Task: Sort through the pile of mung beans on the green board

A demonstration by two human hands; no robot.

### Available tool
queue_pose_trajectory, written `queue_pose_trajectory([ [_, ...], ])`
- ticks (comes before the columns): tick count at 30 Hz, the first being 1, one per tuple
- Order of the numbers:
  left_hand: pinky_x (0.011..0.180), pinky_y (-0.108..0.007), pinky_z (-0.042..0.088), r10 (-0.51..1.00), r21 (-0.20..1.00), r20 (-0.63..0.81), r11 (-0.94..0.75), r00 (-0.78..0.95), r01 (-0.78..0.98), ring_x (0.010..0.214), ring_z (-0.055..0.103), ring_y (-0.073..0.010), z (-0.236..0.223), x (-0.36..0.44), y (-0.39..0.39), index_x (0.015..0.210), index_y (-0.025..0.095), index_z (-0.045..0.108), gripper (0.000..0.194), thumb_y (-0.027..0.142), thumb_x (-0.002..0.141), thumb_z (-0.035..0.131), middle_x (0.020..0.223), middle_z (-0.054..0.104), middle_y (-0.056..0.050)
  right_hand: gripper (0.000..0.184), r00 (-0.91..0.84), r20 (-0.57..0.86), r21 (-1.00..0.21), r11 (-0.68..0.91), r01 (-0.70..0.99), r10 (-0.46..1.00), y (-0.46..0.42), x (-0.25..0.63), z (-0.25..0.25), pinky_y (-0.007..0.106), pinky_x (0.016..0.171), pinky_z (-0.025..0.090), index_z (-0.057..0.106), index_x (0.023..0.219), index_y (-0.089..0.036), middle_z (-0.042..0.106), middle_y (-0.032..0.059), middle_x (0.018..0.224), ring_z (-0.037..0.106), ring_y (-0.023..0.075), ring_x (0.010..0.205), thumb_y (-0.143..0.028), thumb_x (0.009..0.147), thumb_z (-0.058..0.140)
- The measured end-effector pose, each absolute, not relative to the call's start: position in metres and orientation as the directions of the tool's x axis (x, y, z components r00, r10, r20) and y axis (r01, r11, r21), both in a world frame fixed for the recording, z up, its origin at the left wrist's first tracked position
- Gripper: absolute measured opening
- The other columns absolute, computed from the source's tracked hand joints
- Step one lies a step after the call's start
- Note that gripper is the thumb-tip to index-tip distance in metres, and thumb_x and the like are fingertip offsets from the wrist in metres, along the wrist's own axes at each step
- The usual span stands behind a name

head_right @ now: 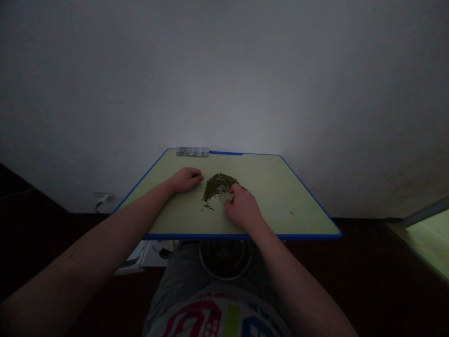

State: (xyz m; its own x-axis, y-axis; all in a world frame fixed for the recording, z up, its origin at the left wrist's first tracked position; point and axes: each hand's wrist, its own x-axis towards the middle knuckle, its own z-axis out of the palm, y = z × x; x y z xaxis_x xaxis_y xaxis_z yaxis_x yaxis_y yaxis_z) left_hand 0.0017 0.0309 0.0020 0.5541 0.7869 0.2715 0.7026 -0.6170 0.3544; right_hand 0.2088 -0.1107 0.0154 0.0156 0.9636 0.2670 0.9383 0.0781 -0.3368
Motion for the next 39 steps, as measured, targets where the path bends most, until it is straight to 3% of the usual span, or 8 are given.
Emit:
queue_pose_trajectory([
  [10, 0.052, -0.024, 0.027, 0.773, 0.338, 0.284, -0.634, 0.567, 0.695, 0.054, 0.042, -0.0108, 0.003, 0.002, 0.03, 0.063, 0.015, 0.057, 0.034, 0.04, 0.078, 0.04, 0.056, 0.051, -0.001, 0.017, 0.126, 0.266, -0.305, -0.041, 0.951, 0.956, -0.108, 0.25, 0.018, 0.024, 0.053, 0.029, 0.051, 0.086, -0.019, 0.059, 0.0027, 0.067, 0.05, 0.015, 0.06, -0.023, 0.07, 0.051],
  [17, 0.053, -0.024, 0.028, 0.789, 0.362, 0.265, -0.615, 0.555, 0.701, 0.055, 0.042, -0.0112, 0.003, 0.002, 0.03, 0.066, 0.015, 0.059, 0.034, 0.041, 0.078, 0.04, 0.058, 0.052, -0.001, 0.02, -0.052, 0.209, -0.396, 0.134, 0.908, 0.977, -0.118, 0.232, 0.02, 0.023, 0.055, 0.03, 0.051, 0.09, -0.018, 0.058, -0.0006, 0.065, 0.05, 0.0128, 0.06, -0.021, 0.07, 0.052],
  [39, 0.052, -0.023, 0.028, 0.792, 0.353, 0.273, -0.61, 0.546, 0.709, 0.055, 0.043, -0.0109, 0.004, 0.003, 0.029, 0.069, 0.015, 0.06, 0.033, 0.04, 0.077, 0.042, 0.059, 0.055, -0.002, 0.023, -0.228, 0.233, -0.345, 0.3, 0.889, 0.945, -0.11, 0.196, 0.026, 0.022, 0.057, 0.029, 0.051, 0.095, -0.019, 0.058, 0.0003, 0.071, 0.051, 0.0131, 0.063, -0.019, 0.072, 0.051],
])
